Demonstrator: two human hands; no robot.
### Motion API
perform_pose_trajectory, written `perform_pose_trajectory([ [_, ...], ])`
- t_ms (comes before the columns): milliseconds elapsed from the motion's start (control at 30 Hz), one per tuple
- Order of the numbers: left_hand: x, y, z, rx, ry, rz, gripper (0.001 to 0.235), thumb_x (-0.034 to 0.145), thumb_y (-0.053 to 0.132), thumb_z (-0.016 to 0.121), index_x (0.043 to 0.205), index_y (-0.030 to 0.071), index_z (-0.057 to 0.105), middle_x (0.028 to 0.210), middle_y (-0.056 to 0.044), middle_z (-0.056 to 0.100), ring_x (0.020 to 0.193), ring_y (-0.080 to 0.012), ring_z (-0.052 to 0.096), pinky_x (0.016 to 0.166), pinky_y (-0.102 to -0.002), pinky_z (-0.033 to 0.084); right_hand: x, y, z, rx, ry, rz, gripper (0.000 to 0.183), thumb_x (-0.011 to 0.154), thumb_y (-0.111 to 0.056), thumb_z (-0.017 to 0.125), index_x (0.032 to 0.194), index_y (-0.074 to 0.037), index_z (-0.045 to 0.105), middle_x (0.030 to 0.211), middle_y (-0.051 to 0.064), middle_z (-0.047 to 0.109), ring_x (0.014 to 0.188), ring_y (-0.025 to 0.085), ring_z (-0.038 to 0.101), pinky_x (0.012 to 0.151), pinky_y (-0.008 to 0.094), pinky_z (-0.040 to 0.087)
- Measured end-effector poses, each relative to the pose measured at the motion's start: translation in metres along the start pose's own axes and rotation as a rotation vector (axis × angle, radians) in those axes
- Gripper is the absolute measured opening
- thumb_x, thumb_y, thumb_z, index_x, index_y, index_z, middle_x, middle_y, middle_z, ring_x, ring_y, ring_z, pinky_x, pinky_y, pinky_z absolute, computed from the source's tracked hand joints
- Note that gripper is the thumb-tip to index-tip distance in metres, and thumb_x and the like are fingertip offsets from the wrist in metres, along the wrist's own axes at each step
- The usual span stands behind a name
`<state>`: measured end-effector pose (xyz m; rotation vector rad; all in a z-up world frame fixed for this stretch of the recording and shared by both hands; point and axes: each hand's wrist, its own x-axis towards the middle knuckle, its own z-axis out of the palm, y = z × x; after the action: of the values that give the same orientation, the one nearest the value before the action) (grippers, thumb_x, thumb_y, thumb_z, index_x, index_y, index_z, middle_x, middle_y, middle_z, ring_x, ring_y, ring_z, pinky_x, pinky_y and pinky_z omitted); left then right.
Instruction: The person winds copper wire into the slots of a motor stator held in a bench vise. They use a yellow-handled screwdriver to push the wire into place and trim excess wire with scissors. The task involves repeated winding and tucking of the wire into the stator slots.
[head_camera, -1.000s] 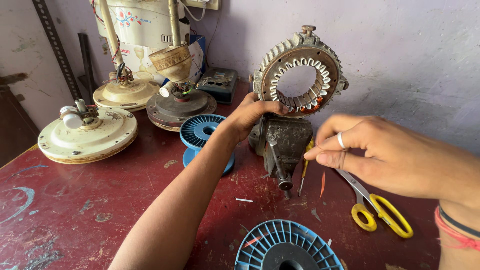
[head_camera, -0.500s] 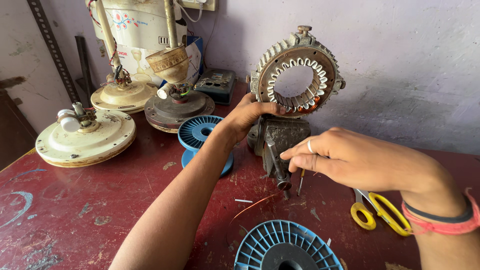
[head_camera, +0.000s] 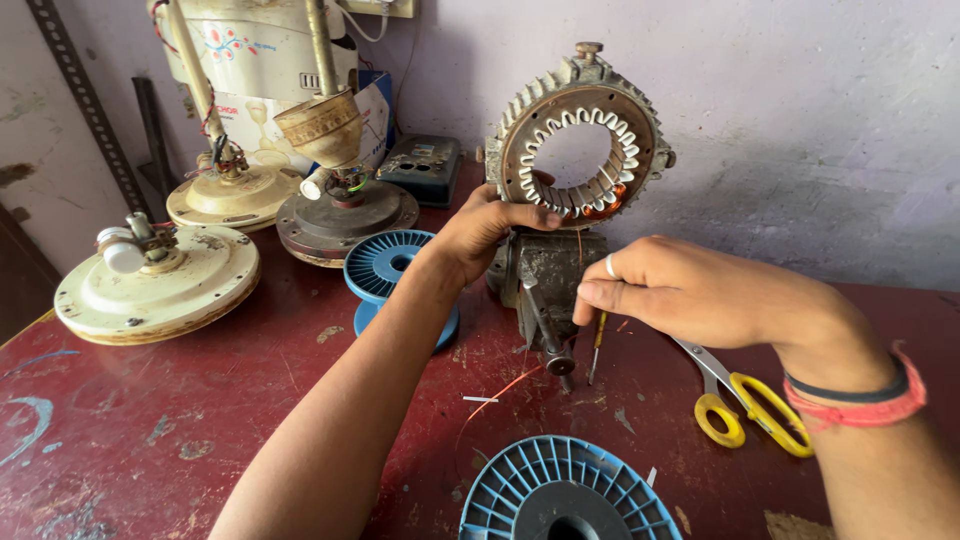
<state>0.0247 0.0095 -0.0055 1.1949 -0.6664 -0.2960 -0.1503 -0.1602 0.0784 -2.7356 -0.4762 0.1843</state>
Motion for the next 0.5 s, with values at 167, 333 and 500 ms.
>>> perform_pose_trajectory([
  [167, 0.0, 0.001, 0.0, 0.053, 0.01, -0.03, 0.045, 0.064, 0.014, 0.08, 0.105, -0.004, 0.074, 0.097, -0.013, 0.078, 0.102, -0.0247, 0.071, 0.101, -0.039, 0.052, 0.003, -0.003, 0.002, -0.021, 0.018, -0.048, 0.039, 0.096, -0.038, 0.053, 0.101, -0.011, 0.08, 0.07, 0.006, 0.07, 0.07, 0.016, 0.064, 0.068, 0.036, 0.053],
  [333, 0.0, 0.001, 0.003, 0.06, 0.03, -0.012, 0.044, 0.064, 0.013, 0.079, 0.104, -0.005, 0.073, 0.095, -0.014, 0.077, 0.096, -0.0241, 0.073, 0.095, -0.039, 0.056, 0.001, -0.01, 0.004, -0.089, 0.021, 0.006, 0.039, 0.096, -0.041, 0.056, 0.097, -0.012, 0.081, 0.063, 0.01, 0.07, 0.064, 0.021, 0.067, 0.065, 0.041, 0.053],
  [500, 0.002, 0.0, 0.003, 0.014, 0.038, 0.007, 0.045, 0.065, 0.008, 0.081, 0.106, -0.005, 0.07, 0.094, -0.014, 0.077, 0.089, -0.0242, 0.075, 0.087, -0.038, 0.062, -0.004, -0.027, 0.01, -0.155, 0.031, 0.006, 0.032, 0.093, -0.033, 0.057, 0.093, -0.009, 0.078, 0.066, 0.015, 0.072, 0.066, 0.029, 0.071, 0.067, 0.044, 0.053],
])
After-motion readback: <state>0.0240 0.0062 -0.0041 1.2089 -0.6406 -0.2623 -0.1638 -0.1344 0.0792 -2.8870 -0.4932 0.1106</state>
